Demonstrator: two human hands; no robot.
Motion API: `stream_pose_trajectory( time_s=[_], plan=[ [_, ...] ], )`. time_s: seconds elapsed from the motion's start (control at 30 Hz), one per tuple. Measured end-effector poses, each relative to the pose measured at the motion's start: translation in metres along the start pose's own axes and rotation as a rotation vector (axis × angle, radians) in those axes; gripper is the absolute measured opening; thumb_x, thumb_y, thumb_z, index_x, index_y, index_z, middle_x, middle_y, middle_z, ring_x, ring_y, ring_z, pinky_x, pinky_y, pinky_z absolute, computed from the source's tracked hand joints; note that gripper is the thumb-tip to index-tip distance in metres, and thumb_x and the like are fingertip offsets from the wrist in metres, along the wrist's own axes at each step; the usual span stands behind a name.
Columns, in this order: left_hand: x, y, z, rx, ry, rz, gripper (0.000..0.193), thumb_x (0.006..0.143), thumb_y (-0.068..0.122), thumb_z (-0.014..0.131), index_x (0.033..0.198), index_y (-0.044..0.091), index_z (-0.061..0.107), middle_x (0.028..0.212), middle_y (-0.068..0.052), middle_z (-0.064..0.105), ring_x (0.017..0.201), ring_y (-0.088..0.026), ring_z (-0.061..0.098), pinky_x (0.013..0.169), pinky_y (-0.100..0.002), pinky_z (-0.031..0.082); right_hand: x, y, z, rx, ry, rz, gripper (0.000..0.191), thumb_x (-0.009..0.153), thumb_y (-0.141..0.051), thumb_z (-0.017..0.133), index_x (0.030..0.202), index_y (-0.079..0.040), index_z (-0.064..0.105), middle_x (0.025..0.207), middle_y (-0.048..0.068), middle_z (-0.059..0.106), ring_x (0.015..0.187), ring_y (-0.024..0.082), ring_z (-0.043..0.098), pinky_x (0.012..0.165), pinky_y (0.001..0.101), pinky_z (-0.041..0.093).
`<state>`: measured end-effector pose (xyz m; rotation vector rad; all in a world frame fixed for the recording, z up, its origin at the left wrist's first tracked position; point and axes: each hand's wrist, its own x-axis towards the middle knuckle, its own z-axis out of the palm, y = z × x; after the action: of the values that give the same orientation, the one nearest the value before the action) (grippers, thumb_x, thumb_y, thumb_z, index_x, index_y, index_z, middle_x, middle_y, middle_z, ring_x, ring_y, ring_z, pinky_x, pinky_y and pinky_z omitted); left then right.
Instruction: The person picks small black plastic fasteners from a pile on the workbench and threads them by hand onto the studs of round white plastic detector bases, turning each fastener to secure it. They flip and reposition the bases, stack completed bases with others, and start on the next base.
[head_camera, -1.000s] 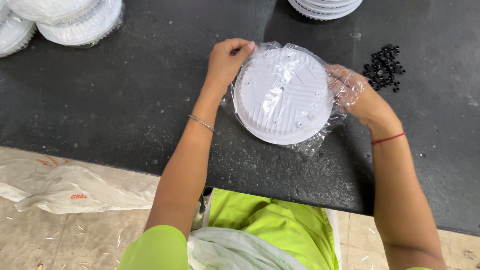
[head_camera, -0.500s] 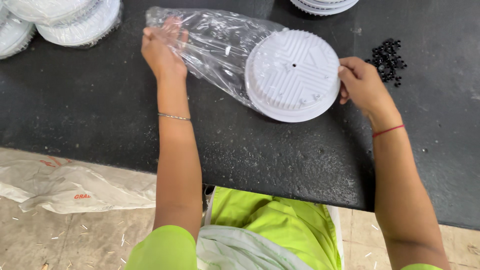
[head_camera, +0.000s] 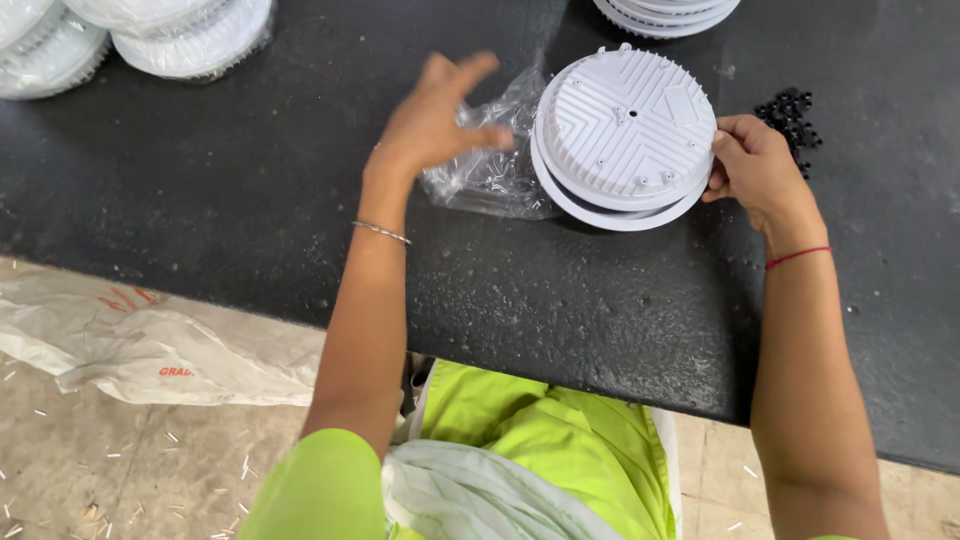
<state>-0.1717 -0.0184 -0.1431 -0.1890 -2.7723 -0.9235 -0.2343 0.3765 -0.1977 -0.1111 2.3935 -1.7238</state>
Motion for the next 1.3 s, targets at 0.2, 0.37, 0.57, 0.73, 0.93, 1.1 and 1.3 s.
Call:
stream_pose_trajectory(
  time_s=[0.2, 0.37, 0.57, 0.73, 0.93, 1.1, 1.3],
  plan=[
    [-0.030, 0.015, 0.028, 0.232, -0.291, -0.015, 0.106, 0.052, 0.049, 0.098, 0.144, 0.022, 0.054, 0.153, -0.009, 0.038, 0.136, -0.034, 0.043, 0.101, -0.053, 0.042, -0.007, -0.007, -0.009, -0.030, -0.056, -0.014, 0.029, 0.108, -0.014, 0.053, 0.129, 0.004, 0.062, 0.090, 0.002, 0.063, 0.074, 0.008, 0.059, 0.067, 0.0294, 0.060],
    [-0.056, -0.001, 0.031, 0.253, -0.131, 0.001, 0.065, 0.075, 0.033, 0.086, 0.131, 0.012, 0.061, 0.147, -0.009, 0.048, 0.128, -0.034, 0.054, 0.097, -0.050, 0.051, -0.013, -0.012, -0.010, -0.065, -0.107, -0.009, 0.030, 0.106, -0.010, 0.055, 0.131, 0.004, 0.060, 0.091, 0.004, 0.064, 0.075, 0.011, 0.062, 0.067, 0.0320, 0.061],
    [-0.091, -0.034, 0.008, 0.241, 0.259, -0.017, 0.038, 0.090, -0.005, 0.056, 0.126, 0.005, 0.060, 0.126, -0.017, 0.063, 0.098, -0.045, 0.065, 0.083, -0.054, 0.052, -0.014, -0.006, -0.008, -0.132, -0.107, -0.057, 0.028, 0.108, -0.009, 0.052, 0.130, 0.007, 0.061, 0.093, 0.008, 0.065, 0.074, 0.013, 0.064, 0.067, 0.0335, 0.062],
    [-0.160, -0.110, -0.070, 0.226, 0.660, -0.012, 0.028, 0.078, -0.015, 0.051, 0.092, 0.004, 0.067, 0.092, -0.016, 0.064, 0.087, -0.037, 0.065, 0.076, -0.047, 0.051, -0.005, 0.008, -0.014, -0.138, -0.121, -0.084, 0.027, 0.113, -0.009, 0.053, 0.133, 0.007, 0.061, 0.098, 0.009, 0.066, 0.073, 0.012, 0.063, 0.069, 0.0329, 0.061],
    [-0.283, -0.192, -0.130, 0.387, 1.289, -0.449, 0.010, 0.086, -0.010, 0.054, 0.091, -0.003, 0.057, 0.101, -0.015, 0.059, 0.094, -0.033, 0.059, 0.086, -0.042, 0.052, 0.024, 0.023, -0.016, -0.233, -0.248, -0.053, 0.032, 0.121, -0.015, 0.044, 0.129, 0.009, 0.063, 0.093, 0.012, 0.067, 0.068, 0.011, 0.059, 0.068, 0.0366, 0.060],
    [-0.349, -0.193, -0.094, 0.542, 0.900, -1.173, 0.052, 0.101, 0.015, 0.059, 0.142, -0.011, 0.044, 0.153, -0.034, 0.032, 0.141, -0.051, 0.033, 0.116, -0.055, 0.031, 0.028, 0.030, -0.012, -0.268, -0.224, -0.034, 0.036, 0.120, -0.015, 0.035, 0.128, 0.009, 0.061, 0.087, 0.014, 0.067, 0.064, 0.011, 0.058, 0.067, 0.0396, 0.060],
    [-0.336, -0.180, -0.024, 0.464, 0.370, -1.396, 0.117, 0.093, 0.079, 0.047, 0.146, -0.025, 0.031, 0.159, -0.032, 0.024, 0.149, -0.052, 0.017, 0.121, -0.051, 0.016, 0.013, 0.023, -0.005, -0.291, -0.176, -0.085, 0.036, 0.121, -0.011, 0.038, 0.123, 0.012, 0.065, 0.086, 0.014, 0.065, 0.064, 0.011, 0.058, 0.071, 0.0360, 0.061]
  ],
)
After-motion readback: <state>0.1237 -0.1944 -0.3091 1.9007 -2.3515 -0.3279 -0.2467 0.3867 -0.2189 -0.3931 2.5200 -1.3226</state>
